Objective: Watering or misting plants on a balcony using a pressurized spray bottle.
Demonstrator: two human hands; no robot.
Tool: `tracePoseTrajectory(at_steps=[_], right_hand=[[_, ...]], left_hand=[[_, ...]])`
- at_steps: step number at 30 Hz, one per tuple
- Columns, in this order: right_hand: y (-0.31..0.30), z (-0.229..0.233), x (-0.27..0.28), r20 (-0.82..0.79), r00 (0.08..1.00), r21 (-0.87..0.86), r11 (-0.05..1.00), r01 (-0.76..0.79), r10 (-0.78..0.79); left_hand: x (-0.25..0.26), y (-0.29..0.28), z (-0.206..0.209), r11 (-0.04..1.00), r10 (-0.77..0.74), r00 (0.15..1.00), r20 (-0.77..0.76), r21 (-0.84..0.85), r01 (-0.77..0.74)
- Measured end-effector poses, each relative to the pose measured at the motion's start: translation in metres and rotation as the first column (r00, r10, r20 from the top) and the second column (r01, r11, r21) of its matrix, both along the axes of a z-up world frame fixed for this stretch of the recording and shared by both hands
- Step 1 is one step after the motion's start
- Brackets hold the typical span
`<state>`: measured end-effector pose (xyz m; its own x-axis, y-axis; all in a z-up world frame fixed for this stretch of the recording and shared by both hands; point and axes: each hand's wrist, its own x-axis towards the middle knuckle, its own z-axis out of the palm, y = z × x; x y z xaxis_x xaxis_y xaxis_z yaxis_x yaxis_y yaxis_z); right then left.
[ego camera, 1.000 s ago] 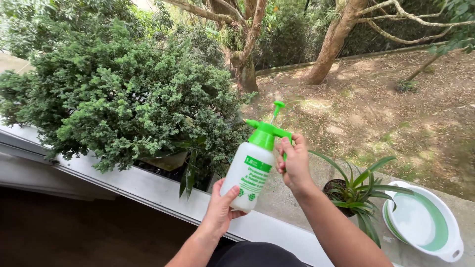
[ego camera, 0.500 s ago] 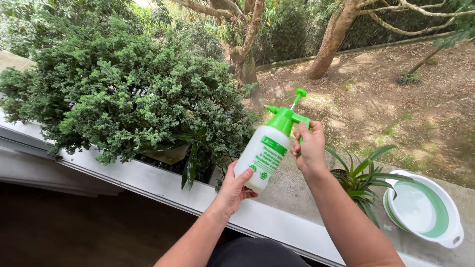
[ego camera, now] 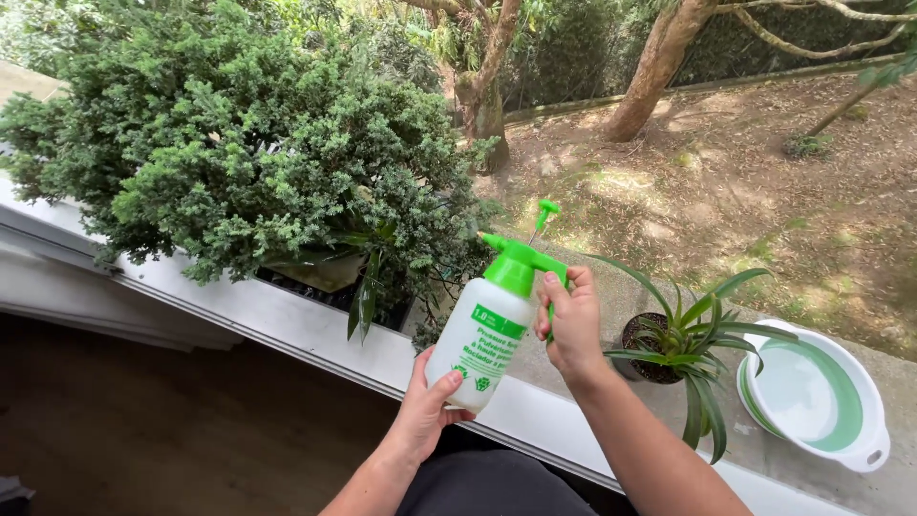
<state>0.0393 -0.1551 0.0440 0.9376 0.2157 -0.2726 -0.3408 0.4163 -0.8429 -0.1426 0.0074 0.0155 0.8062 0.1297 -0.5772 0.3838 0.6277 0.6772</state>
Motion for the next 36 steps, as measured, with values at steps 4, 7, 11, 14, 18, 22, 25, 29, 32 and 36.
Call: tracePoseTrajectory(at_steps=[4, 7, 11, 14, 18, 22, 25, 29, 32, 36], right_hand=[[-0.007, 0.01, 0.004, 0.136, 0.991, 0.081, 0.997, 0.002, -0.013], [-0.023, 0.013, 0.008, 0.257, 0.966, 0.064, 0.998, 0.004, -0.021], [-0.038, 0.023, 0.004, 0.394, 0.919, -0.098, 0.995, 0.031, 0.011], [-0.05, 0.017, -0.001, 0.461, 0.887, -0.208, 0.975, 0.073, 0.032], [-0.065, -0.004, -0.006, 0.577, 0.815, -0.339, 0.925, 0.174, 0.058], [-0.069, -0.016, -0.015, 0.459, 0.879, -0.408, 0.909, 0.082, 0.127], [-0.063, -0.008, -0.019, 0.528, 0.787, -0.524, 0.851, 0.006, 0.32], [-0.062, -0.002, -0.022, 0.477, 0.79, -0.629, 0.778, 0.0, 0.386], [-0.065, 0.005, -0.017, 0.497, 0.803, -0.648, 0.756, 0.091, 0.33], [-0.063, 0.015, -0.014, 0.603, 0.664, -0.732, 0.639, 0.238, 0.443]], left_hand=[[0.012, -0.008, -0.003, 1.0, 0.001, 0.996, 0.084, 0.01, -0.002], [0.032, -0.023, -0.022, 0.997, -0.061, 0.99, 0.125, -0.032, 0.065], [0.064, -0.052, -0.059, 0.972, -0.229, 0.959, 0.168, -0.016, 0.235], [0.076, -0.072, -0.068, 0.937, -0.331, 0.919, 0.215, -0.043, 0.348], [0.075, -0.091, -0.081, 0.915, -0.378, 0.909, 0.178, -0.08, 0.396], [0.057, -0.098, -0.055, 0.93, -0.361, 0.926, 0.107, -0.034, 0.366], [0.046, -0.097, -0.057, 0.924, -0.382, 0.924, -0.015, -0.001, 0.382], [0.035, -0.087, -0.071, 0.892, -0.395, 0.918, -0.038, 0.224, 0.393], [0.031, -0.072, -0.073, 0.89, -0.322, 0.945, -0.052, 0.323, 0.321], [0.024, -0.044, -0.087, 0.875, -0.203, 0.979, -0.025, 0.444, 0.192]])
